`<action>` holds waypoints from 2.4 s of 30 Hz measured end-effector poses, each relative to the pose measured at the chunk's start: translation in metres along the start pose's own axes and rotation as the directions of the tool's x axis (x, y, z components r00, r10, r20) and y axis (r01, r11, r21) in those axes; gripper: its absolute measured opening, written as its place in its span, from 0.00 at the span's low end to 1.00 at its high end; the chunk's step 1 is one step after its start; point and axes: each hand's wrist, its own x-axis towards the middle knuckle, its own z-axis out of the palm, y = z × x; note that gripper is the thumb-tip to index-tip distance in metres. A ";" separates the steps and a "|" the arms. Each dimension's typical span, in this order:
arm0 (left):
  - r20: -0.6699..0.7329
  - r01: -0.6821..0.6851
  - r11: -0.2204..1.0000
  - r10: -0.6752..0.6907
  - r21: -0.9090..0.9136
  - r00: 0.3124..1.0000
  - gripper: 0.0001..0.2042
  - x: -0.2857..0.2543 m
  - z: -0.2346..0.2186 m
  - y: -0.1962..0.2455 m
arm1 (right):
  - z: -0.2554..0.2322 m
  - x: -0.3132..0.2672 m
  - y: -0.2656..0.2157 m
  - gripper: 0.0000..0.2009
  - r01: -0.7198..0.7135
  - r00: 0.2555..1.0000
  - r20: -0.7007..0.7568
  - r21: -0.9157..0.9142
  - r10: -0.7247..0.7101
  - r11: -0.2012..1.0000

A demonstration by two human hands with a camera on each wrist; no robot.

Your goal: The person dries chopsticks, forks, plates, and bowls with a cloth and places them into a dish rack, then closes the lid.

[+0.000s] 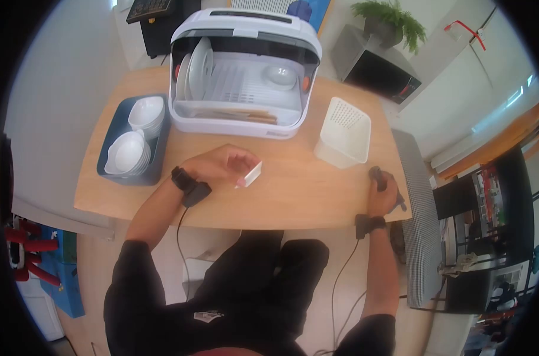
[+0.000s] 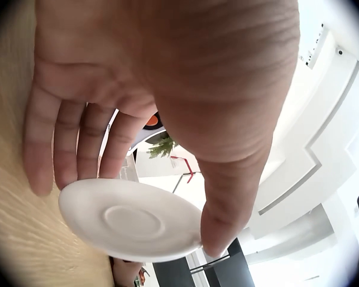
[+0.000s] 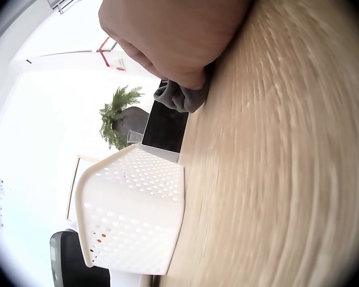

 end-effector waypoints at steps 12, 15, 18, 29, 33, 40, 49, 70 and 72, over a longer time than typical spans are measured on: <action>-0.117 -0.091 0.959 0.061 -0.269 0.991 0.25 0.004 0.000 -0.021 | -0.041 -0.011 -0.038 0.14 -0.059 0.975 0.224 0.241 0.004 0.969; -0.089 -0.096 0.970 0.078 -0.225 0.993 0.27 0.005 0.005 -0.019 | -0.072 -0.030 -0.109 0.15 -0.048 0.961 0.271 0.376 -0.061 0.925; -0.075 -0.064 0.964 0.046 -0.258 0.996 0.29 0.006 0.009 -0.020 | -0.088 -0.027 -0.181 0.16 0.079 0.928 0.279 0.502 -0.248 0.861; -0.040 -0.211 0.957 0.207 -0.199 0.978 0.31 0.001 0.005 -0.021 | -0.047 -0.008 -0.288 0.17 0.294 0.823 0.245 0.587 -0.512 0.754; -0.026 -0.181 0.969 0.179 -0.171 0.983 0.32 0.001 0.011 -0.017 | -0.042 -0.007 -0.284 0.16 0.372 0.797 0.247 0.519 -0.551 0.770; -0.140 -0.248 0.917 0.214 -0.313 0.967 0.29 0.007 0.013 -0.022 | -0.038 -0.018 -0.275 0.13 0.447 0.771 0.246 0.449 -0.588 0.774; -0.269 -0.296 0.919 0.226 -0.259 0.936 0.29 0.011 0.007 -0.022 | -0.053 -0.041 -0.295 0.11 0.312 0.776 0.266 0.627 -0.572 0.714; -0.145 -0.262 0.963 0.268 0.059 0.953 0.37 0.003 0.018 -0.016 | -0.062 -0.020 -0.276 0.10 0.315 0.873 0.159 0.538 -0.461 0.782; -0.154 -0.285 0.946 0.308 0.154 0.939 0.41 0.004 0.022 -0.013 | -0.056 -0.020 -0.278 0.10 0.336 0.848 0.183 0.541 -0.498 0.771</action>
